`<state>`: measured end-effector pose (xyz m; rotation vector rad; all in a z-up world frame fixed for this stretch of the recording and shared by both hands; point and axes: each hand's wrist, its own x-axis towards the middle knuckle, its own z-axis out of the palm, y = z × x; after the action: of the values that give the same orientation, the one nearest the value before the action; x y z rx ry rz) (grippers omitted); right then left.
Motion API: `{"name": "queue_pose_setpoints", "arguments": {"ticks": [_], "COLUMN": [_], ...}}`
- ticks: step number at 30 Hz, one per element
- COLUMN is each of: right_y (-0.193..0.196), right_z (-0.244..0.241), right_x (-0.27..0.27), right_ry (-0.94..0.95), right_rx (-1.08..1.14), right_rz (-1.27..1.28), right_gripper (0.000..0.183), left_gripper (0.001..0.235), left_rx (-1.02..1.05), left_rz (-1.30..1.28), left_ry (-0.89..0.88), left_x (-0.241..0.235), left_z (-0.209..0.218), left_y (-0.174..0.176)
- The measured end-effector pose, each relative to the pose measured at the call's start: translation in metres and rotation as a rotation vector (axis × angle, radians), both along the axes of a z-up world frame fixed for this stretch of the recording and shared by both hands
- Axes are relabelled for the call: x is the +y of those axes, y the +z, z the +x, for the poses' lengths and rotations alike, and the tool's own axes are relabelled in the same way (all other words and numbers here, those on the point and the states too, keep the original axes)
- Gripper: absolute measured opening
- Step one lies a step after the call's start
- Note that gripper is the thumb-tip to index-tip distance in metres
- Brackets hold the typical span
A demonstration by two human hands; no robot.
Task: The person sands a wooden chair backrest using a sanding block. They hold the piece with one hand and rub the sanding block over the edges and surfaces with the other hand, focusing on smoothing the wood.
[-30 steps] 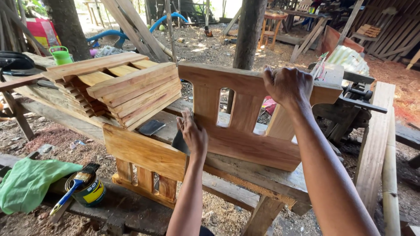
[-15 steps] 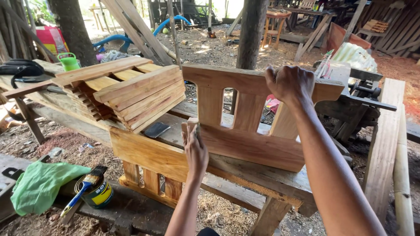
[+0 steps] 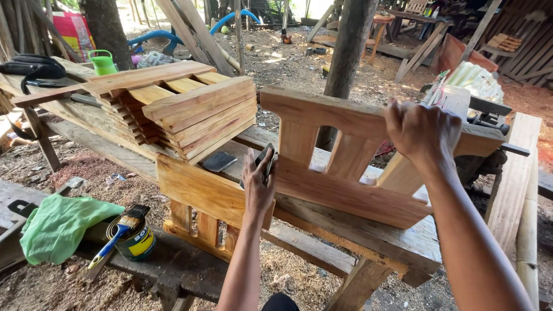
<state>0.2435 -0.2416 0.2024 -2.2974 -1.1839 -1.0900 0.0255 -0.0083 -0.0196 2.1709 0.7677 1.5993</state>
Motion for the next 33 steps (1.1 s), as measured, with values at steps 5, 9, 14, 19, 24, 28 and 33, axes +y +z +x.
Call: {"name": "queue_pose_setpoints", "arguments": {"ticks": [5, 9, 14, 19, 24, 28, 33], "right_y": [-0.016, -0.033, -0.044, -0.055, -0.068, -0.050, -0.041], "right_z": [-0.009, -0.013, -0.046, -0.067, -0.077, -0.071, -0.066], "right_x": [-0.022, -0.045, -0.062, -0.080, -0.092, -0.072, -0.061], "right_ry": [-0.094, -0.172, -0.177, -0.146, -0.109, -0.128, -0.150], "right_rx": [-0.028, -0.122, -0.227, -0.079, -0.366, -0.325, -0.324], "right_rz": [-0.029, -0.019, -0.013, 0.015, 0.003, 0.033, 0.056], "right_gripper": [0.076, 0.078, 0.071, 0.060, 0.055, 0.057, 0.065], "left_gripper": [0.042, 0.053, 0.048, 0.059, 0.061, 0.053, 0.054], "left_rx": [0.124, -0.170, -0.240, 0.064, 0.461, 0.425, 0.249], "left_rz": [-0.245, -0.482, -0.899, -0.656, -0.681, -0.678, -0.376], "left_ry": [-0.047, -0.359, -0.687, -0.401, -0.364, -0.451, -0.337], "left_x": [-0.007, -0.008, -0.024, -0.017, 0.010, 0.009, 0.020], "left_z": [-0.036, -0.046, -0.053, -0.037, -0.030, -0.038, -0.027], "left_y": [-0.007, -0.036, -0.019, -0.004, 0.061, 0.046, 0.035]}}
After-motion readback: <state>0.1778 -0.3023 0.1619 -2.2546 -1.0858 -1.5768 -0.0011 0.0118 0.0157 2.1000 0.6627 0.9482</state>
